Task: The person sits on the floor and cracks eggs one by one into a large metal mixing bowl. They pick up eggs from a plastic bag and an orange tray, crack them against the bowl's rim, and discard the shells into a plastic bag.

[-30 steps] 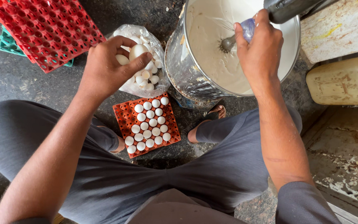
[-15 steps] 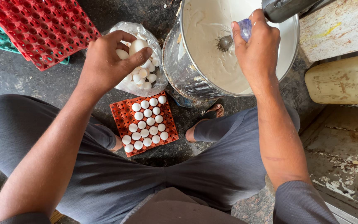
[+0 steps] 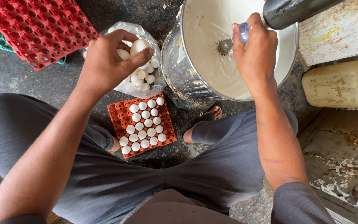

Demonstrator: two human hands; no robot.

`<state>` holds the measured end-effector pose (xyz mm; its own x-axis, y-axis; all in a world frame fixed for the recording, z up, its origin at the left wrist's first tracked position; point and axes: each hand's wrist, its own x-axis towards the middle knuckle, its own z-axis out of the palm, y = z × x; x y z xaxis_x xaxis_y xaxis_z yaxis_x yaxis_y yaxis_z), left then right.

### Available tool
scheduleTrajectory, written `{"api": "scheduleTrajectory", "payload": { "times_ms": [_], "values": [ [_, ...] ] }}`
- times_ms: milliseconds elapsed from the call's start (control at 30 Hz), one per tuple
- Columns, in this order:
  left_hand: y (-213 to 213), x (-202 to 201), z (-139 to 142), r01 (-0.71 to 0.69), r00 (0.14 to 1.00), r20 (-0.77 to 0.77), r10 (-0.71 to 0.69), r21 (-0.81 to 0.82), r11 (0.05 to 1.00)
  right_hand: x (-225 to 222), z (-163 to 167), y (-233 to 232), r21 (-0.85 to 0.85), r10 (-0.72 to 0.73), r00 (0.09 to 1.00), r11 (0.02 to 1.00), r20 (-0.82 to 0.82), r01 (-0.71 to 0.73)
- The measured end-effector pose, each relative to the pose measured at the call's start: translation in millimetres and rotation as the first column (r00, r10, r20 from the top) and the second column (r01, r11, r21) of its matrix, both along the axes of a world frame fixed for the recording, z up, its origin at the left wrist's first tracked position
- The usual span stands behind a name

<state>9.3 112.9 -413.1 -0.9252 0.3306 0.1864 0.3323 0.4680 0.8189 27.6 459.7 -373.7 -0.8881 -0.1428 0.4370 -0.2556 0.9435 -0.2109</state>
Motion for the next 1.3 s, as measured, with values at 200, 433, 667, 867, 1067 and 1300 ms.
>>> {"api": "scheduleTrajectory", "payload": {
  "times_ms": [200, 433, 667, 867, 1067, 1300],
  "values": [
    [4, -4, 0, 0.006, 0.998, 0.059, -0.007, 0.019, 1.0, -2, 2, -1, -0.02, -0.006, 0.999, 1.0, 0.054, 0.007],
    [5, -6, 2, 0.024, 0.997, 0.074, -0.028, 0.055, 0.998, -4, 0, 0, -0.045, -0.019, 0.997, 0.999, 0.075, 0.022],
    [5, -8, 3, -0.042, 0.945, 0.326, 0.01, 0.092, 0.995, -8, -13, 11, -0.272, 0.009, 0.993, 0.962, 0.12, 0.024],
    [1, -18, 1, -0.237, 0.778, 0.628, -0.031, 0.339, 0.91, -16, -13, 20, -0.82, 0.295, 0.826, 0.484, 0.481, 0.305],
    [-8, -22, 6, -0.327, 0.733, 0.68, -0.03, 0.39, 0.861, -16, -22, 13, -0.84, 0.433, 0.737, 0.419, 0.519, 0.346],
    [-15, -16, -1, -0.354, 0.726, 0.687, 0.02, 0.349, 0.868, -14, -46, 20, -0.605, 0.085, 0.881, 0.757, 0.465, 0.246]
  ]
}}
